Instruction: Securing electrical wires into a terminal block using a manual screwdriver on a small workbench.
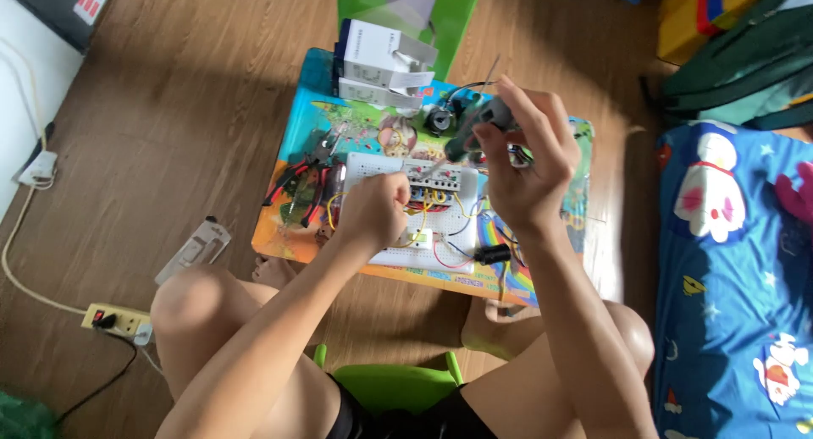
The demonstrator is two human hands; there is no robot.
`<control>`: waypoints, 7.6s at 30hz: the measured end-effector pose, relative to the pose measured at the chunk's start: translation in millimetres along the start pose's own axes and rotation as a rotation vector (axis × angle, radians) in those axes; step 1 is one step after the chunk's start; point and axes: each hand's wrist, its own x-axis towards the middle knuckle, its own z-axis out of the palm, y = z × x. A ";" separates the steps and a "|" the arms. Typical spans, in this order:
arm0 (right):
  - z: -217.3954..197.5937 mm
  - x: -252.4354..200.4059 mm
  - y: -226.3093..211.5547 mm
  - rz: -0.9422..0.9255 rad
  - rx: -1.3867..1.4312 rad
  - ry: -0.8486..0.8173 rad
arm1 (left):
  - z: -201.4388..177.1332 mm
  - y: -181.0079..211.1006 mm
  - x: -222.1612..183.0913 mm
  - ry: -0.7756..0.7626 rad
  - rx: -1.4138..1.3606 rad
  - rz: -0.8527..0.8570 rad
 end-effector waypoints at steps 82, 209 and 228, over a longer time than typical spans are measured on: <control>-16.0 12.6 -43.2 0.111 0.136 -0.258 | -20.4 4.4 -2.5 0.170 -0.366 0.329; -17.4 7.9 -33.1 0.127 0.236 -0.212 | 8.8 4.2 -8.4 0.346 0.241 0.545; -26.2 15.3 -45.9 0.160 0.217 -0.287 | 14.6 -14.5 -0.7 0.424 0.162 0.648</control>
